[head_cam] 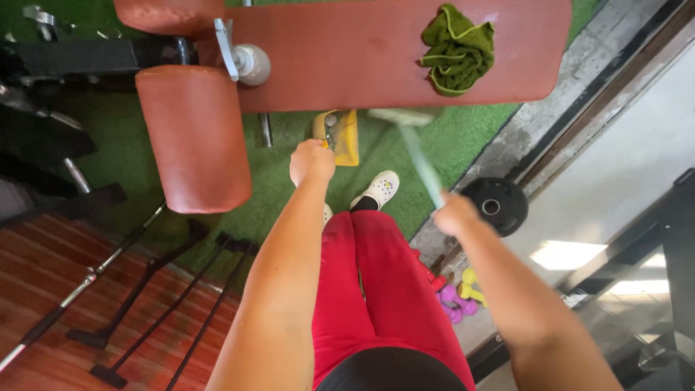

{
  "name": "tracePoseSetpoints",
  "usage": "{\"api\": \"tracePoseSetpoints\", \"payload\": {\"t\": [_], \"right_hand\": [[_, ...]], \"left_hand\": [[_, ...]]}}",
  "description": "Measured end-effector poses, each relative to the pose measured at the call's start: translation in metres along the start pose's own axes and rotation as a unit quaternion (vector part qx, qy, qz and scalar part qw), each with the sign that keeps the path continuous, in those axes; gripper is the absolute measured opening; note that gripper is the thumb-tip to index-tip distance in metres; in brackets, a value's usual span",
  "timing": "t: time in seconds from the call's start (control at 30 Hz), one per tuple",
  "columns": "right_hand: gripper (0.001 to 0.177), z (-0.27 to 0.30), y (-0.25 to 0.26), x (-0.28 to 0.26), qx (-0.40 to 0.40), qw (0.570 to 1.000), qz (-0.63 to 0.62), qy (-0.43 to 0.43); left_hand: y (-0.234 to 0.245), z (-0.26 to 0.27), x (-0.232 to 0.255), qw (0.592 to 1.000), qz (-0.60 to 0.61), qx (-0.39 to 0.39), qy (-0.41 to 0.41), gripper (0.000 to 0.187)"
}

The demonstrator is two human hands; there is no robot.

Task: Sweep debris into a dustpan across the gym floor.

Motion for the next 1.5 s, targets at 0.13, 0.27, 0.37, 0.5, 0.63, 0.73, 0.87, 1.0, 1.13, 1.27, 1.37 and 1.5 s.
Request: {"api": "tracePoseSetpoints", "payload": {"t": [0.13, 0.27, 0.37, 0.5, 0.63, 0.73, 0.87, 1.0, 1.13, 1.27, 1.37, 1.5], "right_hand": [[0.068, 0.036, -0.033, 0.010, -0.034, 0.996, -0.023, 0.083], [0.061, 0.107, 0.019, 0.040, -0.133, 0.961, -0.242, 0.023], [0.063, 0.100, 0.052, 0.064, -0.131, 0.958, -0.255, -0.013], [0.062, 0.038, 0.100, 0.043, 0.031, 0.994, -0.066, 0.084], [0.057, -0.010, 0.113, -0.042, 0.062, 0.996, 0.031, 0.053], [0.055, -0.047, 0.071, -0.088, 0.061, 0.996, 0.064, 0.021], [0.061, -0.062, -0.023, -0.106, 0.019, 0.995, 0.095, 0.037], [0.066, 0.039, -0.011, -0.118, -0.061, 0.991, 0.089, 0.084], [0.064, 0.036, 0.004, -0.079, -0.034, 0.989, 0.060, 0.129], [0.060, -0.005, 0.031, -0.104, 0.069, 0.993, 0.074, 0.057], [0.056, -0.023, 0.035, -0.166, 0.055, 0.998, -0.005, -0.020], [0.064, -0.074, -0.048, -0.182, 0.042, 0.995, 0.078, 0.046]], "left_hand": [[0.015, -0.014, -0.048, 1.000, -0.017, -0.010, 0.011, 0.037], [0.042, 0.005, -0.127, 0.992, 0.007, -0.087, -0.086, 0.049], [0.055, 0.046, -0.181, 0.987, 0.098, -0.108, -0.064, 0.054], [0.029, 0.069, -0.262, 0.943, 0.315, -0.104, 0.006, 0.053], [0.008, 0.075, -0.271, 0.912, 0.397, -0.093, 0.039, 0.051], [0.007, 0.068, -0.254, 0.901, 0.424, -0.075, 0.059, 0.054], [0.037, 0.057, -0.218, 0.914, 0.395, -0.032, 0.084, 0.055], [0.074, 0.047, -0.189, 0.946, 0.308, -0.021, 0.097, 0.050], [0.050, 0.011, -0.203, 0.981, 0.191, 0.014, 0.033, 0.048], [0.061, 0.026, -0.196, 0.976, 0.207, -0.005, 0.064, 0.044], [0.064, 0.025, -0.196, 0.979, 0.198, -0.005, 0.050, 0.044], [0.073, 0.032, -0.189, 0.977, 0.201, -0.032, 0.060, 0.041]]}}
Point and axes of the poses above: each hand's wrist, its own z-axis away from the middle knuckle, its own y-axis out of the back of the hand, x = y × z, the point moved 8 cm from there along -z, towards the middle knuckle, and after that the axes turned 8 degrees about -x, right-handed, at the moved point
